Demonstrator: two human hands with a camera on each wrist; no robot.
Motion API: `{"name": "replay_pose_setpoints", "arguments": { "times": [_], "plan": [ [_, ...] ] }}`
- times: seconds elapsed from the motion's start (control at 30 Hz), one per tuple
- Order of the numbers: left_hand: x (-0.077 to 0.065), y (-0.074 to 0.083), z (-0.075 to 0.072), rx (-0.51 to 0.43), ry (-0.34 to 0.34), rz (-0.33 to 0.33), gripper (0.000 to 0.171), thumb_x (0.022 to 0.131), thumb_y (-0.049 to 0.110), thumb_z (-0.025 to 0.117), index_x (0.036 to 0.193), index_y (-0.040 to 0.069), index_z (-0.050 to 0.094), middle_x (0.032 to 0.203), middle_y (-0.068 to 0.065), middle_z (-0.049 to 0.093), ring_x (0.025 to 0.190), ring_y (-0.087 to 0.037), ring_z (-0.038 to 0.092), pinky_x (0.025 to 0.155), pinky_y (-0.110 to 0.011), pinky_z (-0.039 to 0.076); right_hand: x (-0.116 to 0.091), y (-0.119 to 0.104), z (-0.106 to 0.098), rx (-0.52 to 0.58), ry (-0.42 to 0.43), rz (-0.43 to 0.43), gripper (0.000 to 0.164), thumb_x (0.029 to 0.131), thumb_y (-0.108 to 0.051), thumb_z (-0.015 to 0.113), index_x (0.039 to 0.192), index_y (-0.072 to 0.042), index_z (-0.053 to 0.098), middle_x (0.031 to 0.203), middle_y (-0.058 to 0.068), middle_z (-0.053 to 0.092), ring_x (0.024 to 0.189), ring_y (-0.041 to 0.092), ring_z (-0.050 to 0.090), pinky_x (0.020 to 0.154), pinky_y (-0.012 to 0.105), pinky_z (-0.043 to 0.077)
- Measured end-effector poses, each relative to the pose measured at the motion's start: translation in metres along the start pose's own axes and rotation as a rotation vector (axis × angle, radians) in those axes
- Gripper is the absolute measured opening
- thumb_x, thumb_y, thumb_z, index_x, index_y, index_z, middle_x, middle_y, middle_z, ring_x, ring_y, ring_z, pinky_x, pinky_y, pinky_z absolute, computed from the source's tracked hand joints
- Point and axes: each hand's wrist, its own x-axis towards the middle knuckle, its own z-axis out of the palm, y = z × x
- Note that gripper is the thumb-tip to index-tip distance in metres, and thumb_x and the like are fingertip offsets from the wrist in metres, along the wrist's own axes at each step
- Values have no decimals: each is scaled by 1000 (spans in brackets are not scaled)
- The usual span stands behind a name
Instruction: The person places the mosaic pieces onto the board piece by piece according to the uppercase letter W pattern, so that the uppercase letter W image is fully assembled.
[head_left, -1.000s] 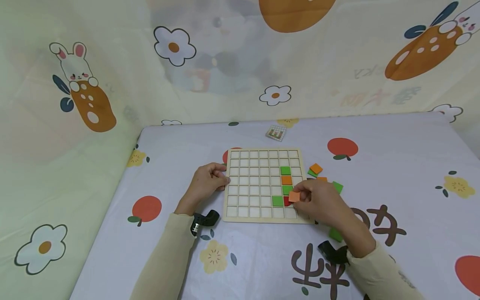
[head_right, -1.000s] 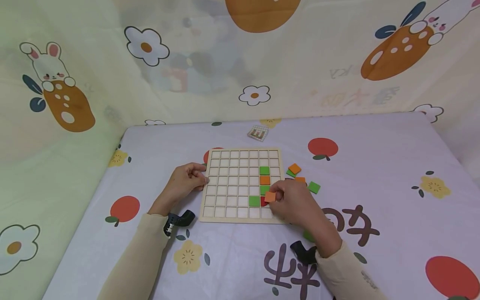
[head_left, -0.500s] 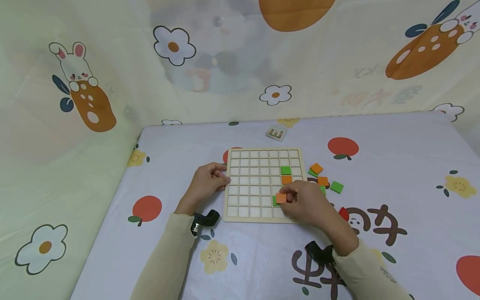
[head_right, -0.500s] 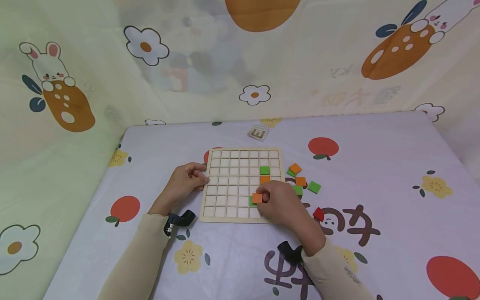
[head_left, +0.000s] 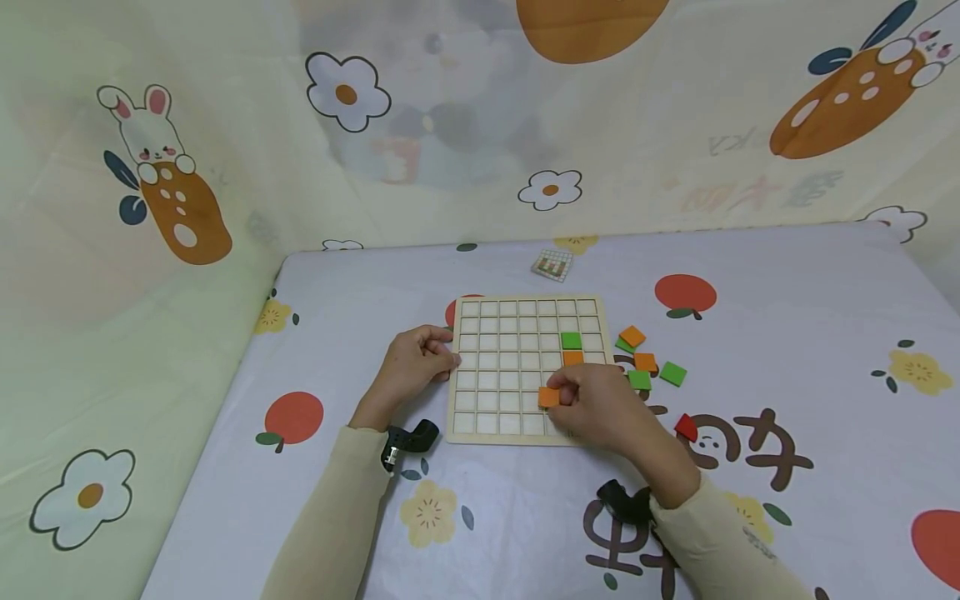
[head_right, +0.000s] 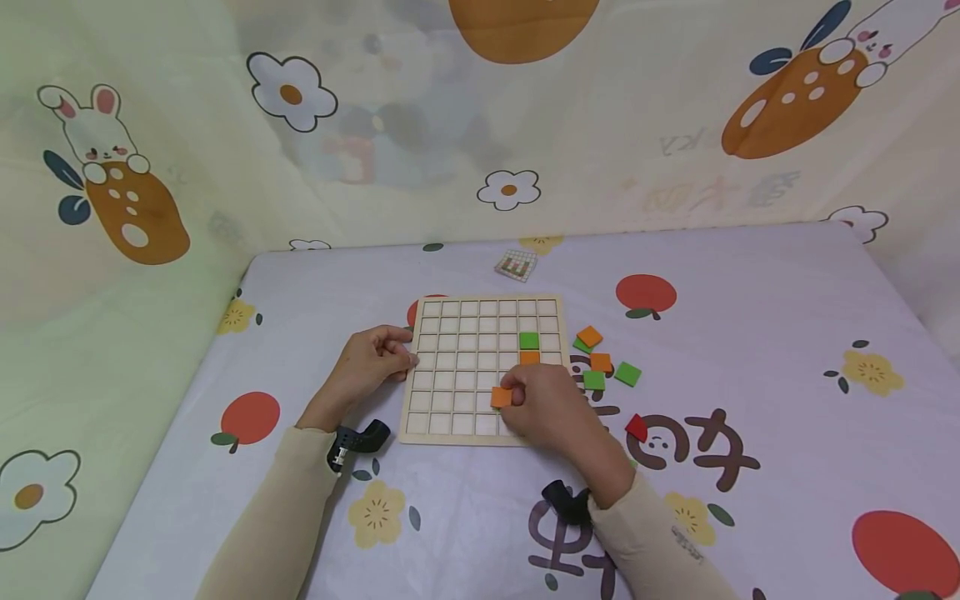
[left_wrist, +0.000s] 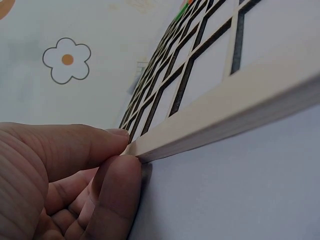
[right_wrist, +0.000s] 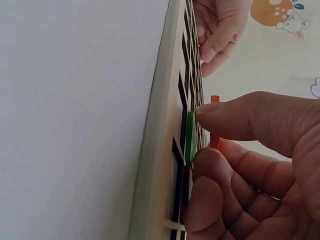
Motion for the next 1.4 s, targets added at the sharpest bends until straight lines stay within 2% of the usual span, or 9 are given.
{"name": "replay_pose_setpoints", "arguments": {
  "times": [0.33,0.53,0.77,1.4],
  "plan": [
    [0,-1,-1,4,3,2,34,91,2,79,123,2,67,88,-7,64,69,-14,63,67,-23,58,5,-4,5,-16,-13,-44,17,78,0,74,95,-5,75,68,-1,54,66,15,50,61,29,40],
    [0,-1,-1,-3,2,-3,35,91,3,79,124,2,67,88,-7,64,70,-14,63,67,-23,58,8,-7,9,-34,-39,-32,16,78,-1,74,94,-6,73,68,-2,54,67,15,50,63,30,41],
    [-1,-1,0,-2,1,11,36,91,2,79,124,0,67,88,-7,66,68,-12,63,66,-22,58,11,-9,10,-69,-48,-36,18,79,-2,76,97,-6,74,67,-1,53,66,16,50,60,30,39],
    [1,-2,-1,11,3,30,36,90,3,79,124,1,68,90,-7,69,71,-13,65,66,-23,59,13,-11,11,-69,-68,-8,22,80,-3,73,102,-4,76,65,0,52,64,17,49,58,30,36]
  ]
}}
